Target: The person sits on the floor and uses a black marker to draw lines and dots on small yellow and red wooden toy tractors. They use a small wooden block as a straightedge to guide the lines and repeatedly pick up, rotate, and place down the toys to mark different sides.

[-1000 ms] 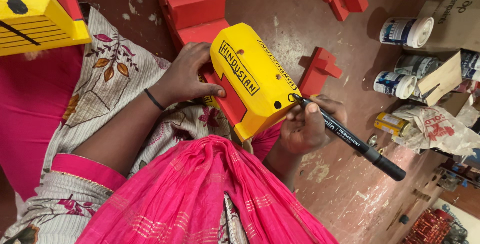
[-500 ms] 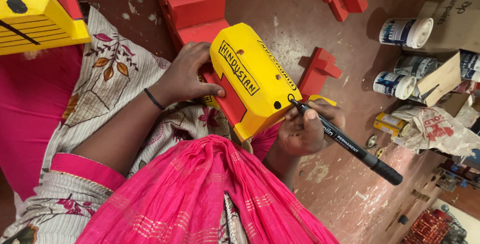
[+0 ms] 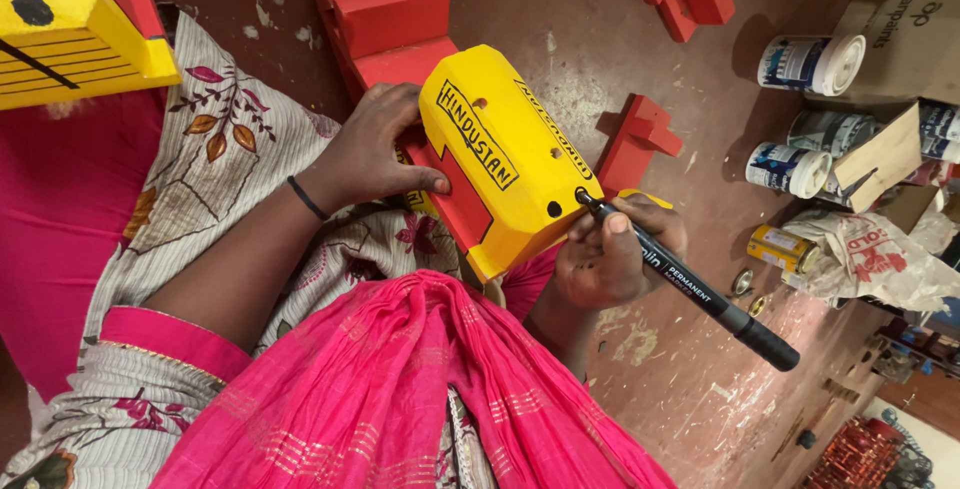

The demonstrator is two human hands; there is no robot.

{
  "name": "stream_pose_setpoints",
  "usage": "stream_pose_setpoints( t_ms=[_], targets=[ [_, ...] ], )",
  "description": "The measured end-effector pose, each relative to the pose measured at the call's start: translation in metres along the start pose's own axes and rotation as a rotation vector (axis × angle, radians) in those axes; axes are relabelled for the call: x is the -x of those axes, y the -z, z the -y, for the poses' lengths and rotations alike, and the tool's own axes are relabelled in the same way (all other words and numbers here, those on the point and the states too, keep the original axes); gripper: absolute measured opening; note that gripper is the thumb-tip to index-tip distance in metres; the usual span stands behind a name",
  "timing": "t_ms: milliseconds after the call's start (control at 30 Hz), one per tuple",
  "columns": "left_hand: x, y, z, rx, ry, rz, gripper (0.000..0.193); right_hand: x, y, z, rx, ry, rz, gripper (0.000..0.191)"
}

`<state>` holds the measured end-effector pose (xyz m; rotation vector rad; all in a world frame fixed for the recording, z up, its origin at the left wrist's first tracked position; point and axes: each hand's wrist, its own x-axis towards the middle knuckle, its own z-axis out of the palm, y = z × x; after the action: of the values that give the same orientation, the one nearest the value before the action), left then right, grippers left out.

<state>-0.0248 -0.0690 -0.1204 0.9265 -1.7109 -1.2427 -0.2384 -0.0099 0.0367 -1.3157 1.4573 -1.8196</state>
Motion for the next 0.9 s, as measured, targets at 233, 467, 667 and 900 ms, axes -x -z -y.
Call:
stream_pose_setpoints(
  t_ms=[233,467,667,900],
  targets=[
    [-0.0002,0.0003,-0.0006,-0.003,-0.027,-0.01,0.091,-0.0015,0.0021,-0.0012,-0.075,-0.013,-0.082,0.021],
    [-0.0004,0.0008,0.0003,-0.003,-0.02,0.001,0.092,-0.0018,-0.0012,0.0009,-0.013,0.0,-0.009,0.022],
    [-0.0008,0.0012,-0.0001,0.001,-0.002,0.009,0.092,-0.0035,-0.003,0.0027,-0.022,-0.011,-0.014,0.022],
    [-0.001,0.0008,0.0006,-0.01,-0.028,-0.004,0.093,-0.0044,-0.0039,0.003,-0.012,-0.032,-0.035,0.021]
  ],
)
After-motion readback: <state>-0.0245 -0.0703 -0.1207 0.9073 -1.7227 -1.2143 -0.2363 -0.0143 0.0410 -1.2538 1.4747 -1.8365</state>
